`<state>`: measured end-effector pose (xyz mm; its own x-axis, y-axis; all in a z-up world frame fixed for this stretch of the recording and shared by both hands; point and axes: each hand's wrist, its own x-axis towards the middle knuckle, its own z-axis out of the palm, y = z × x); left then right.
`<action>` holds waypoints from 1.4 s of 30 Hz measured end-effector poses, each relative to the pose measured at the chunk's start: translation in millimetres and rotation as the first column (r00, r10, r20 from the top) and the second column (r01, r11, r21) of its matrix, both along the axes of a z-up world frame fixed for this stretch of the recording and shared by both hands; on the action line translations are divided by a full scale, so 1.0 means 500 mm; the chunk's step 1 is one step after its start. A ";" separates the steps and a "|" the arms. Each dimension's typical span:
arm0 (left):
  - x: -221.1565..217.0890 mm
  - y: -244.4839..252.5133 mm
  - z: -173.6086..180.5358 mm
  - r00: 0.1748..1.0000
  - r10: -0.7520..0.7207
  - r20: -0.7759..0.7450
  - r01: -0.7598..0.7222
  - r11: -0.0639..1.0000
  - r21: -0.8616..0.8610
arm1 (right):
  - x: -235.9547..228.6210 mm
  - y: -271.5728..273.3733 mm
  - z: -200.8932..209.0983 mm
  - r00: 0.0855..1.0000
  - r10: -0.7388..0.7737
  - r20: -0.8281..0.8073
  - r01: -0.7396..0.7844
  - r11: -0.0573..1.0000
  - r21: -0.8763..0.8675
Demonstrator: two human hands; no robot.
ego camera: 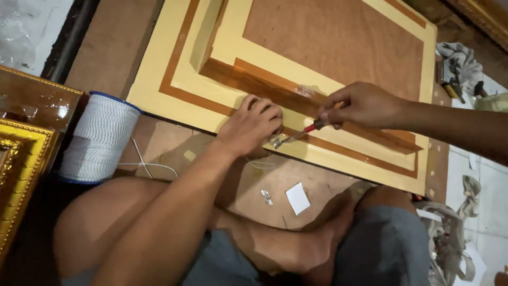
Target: Fastening a metal hanging bracket to the back of a wooden picture frame using a screwdriver and then lifting the frame for inspection.
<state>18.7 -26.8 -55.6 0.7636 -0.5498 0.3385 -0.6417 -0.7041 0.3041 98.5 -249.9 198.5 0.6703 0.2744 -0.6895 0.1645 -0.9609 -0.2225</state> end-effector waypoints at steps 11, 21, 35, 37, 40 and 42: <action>-0.116 0.050 0.144 0.941 0.244 -0.236 -0.233 0.970 0.073 | -0.160 -0.120 -0.047 0.907 -0.422 -0.002 0.383 0.820 0.425; -0.222 0.180 0.276 0.625 0.581 -0.522 -0.338 0.804 0.489 | -0.339 -0.284 -0.228 0.457 -0.797 -0.395 0.696 0.044 0.717; -0.219 0.152 0.238 0.565 0.591 -0.576 -0.698 0.714 0.049 | -0.383 -0.269 -0.138 0.359 -0.843 -0.400 0.689 -0.049 0.723; -0.213 0.155 0.236 0.584 0.536 -0.610 -0.744 0.653 -0.139 | -0.379 -0.273 -0.143 0.347 -0.860 -0.375 0.679 -0.045 0.733; -0.201 0.175 0.226 0.542 0.475 -0.694 -0.809 0.518 -0.277 | -0.368 -0.299 -0.184 0.422 -0.859 -0.289 0.687 0.095 0.720; -0.231 0.169 0.301 0.564 0.270 -0.780 -0.826 0.165 -0.540 | -0.356 -0.330 -0.235 0.560 -0.816 -0.142 0.670 0.346 0.657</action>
